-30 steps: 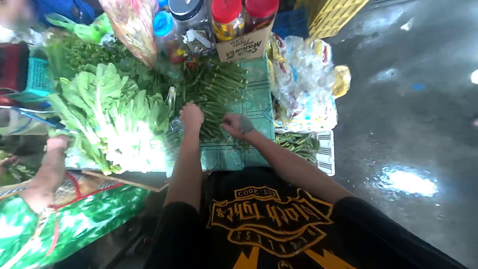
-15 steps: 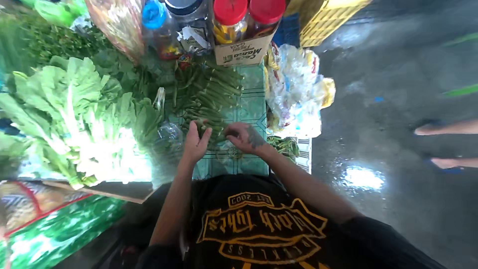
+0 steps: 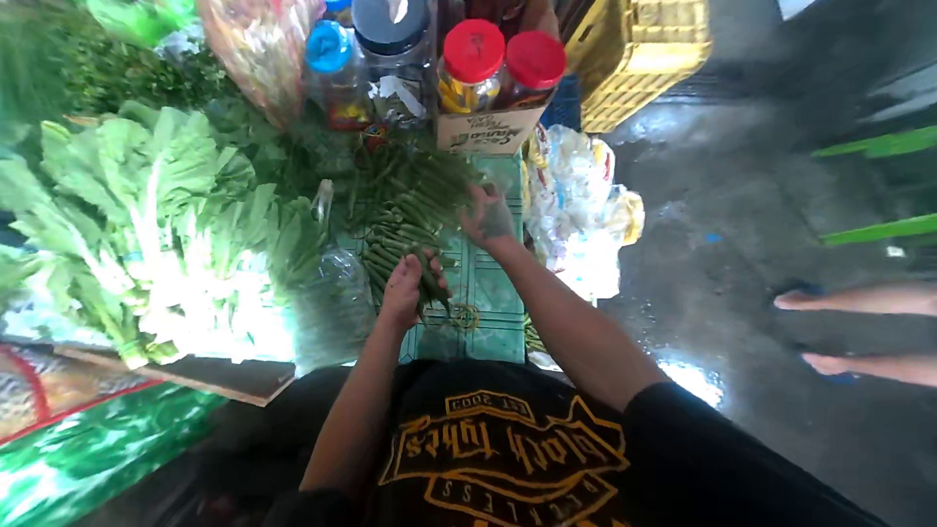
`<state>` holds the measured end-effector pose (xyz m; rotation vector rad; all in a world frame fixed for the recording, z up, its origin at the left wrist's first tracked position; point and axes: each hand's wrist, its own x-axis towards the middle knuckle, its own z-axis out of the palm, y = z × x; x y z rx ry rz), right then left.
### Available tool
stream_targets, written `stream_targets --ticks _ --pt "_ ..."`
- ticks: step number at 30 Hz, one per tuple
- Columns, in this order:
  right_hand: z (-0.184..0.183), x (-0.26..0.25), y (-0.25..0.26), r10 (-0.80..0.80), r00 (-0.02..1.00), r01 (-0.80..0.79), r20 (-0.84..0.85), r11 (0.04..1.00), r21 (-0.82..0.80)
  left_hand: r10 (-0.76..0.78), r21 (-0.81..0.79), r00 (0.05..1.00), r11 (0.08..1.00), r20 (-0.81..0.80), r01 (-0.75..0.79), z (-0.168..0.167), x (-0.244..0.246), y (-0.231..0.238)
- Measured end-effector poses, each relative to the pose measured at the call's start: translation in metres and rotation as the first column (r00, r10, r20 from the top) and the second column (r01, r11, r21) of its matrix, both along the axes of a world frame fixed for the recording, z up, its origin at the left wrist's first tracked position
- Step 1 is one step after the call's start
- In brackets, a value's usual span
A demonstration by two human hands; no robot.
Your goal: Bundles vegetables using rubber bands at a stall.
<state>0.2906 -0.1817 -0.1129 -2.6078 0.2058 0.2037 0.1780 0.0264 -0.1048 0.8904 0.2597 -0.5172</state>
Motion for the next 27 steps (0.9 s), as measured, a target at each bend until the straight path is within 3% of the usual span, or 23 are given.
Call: stream_targets --ticks 3,6,8,11,15,18,20,22,25,27 --pt "0.031 -0.039 0.017 0.066 0.968 -0.113 0.241 0.976 0.186 0.005 0.021 1.000 1.000 0.027 -0.005 0.001 -0.002 0.006" --pt "0.054 -0.089 0.039 0.225 0.932 -0.332 0.284 0.845 0.419 -0.023 0.149 0.998 0.989 0.066 0.013 0.002 -0.008 0.001" --pt "0.043 -0.100 0.046 0.267 0.909 -0.380 0.320 0.846 0.374 -0.046 0.253 0.998 0.967 0.040 0.035 0.003 -0.009 -0.011" --pt "0.038 -0.101 0.045 0.223 0.931 -0.321 0.289 0.876 0.359 -0.074 0.236 0.996 0.970 0.055 0.059 -0.006 -0.018 -0.022" --pt "0.044 -0.102 0.046 0.160 0.963 -0.245 0.215 0.851 0.465 -0.111 0.198 0.983 0.977 0.147 0.080 -0.007 -0.028 -0.017" --pt "0.036 -0.085 0.036 0.144 0.978 -0.203 0.151 0.825 0.527 -0.081 0.162 0.994 0.984 0.074 0.068 -0.001 -0.025 -0.013" --pt "0.020 -0.052 0.018 -0.016 0.995 -0.025 0.102 0.922 0.388 -0.043 0.141 0.999 0.989 0.011 0.041 0.001 -0.018 -0.008" --pt "0.000 -0.020 0.000 -0.142 0.990 0.139 0.013 0.982 0.129 -0.007 0.114 1.000 0.993 -0.018 0.009 0.004 -0.017 -0.004" --pt "-0.022 0.007 -0.013 -0.086 0.996 0.082 -0.017 0.987 -0.138 -0.011 0.164 1.000 0.987 0.021 0.008 0.012 -0.009 -0.001" --pt "-0.025 0.008 -0.020 0.031 0.997 -0.018 0.075 0.986 -0.166 -0.030 0.252 0.998 0.968 0.052 0.016 0.016 -0.006 0.002"
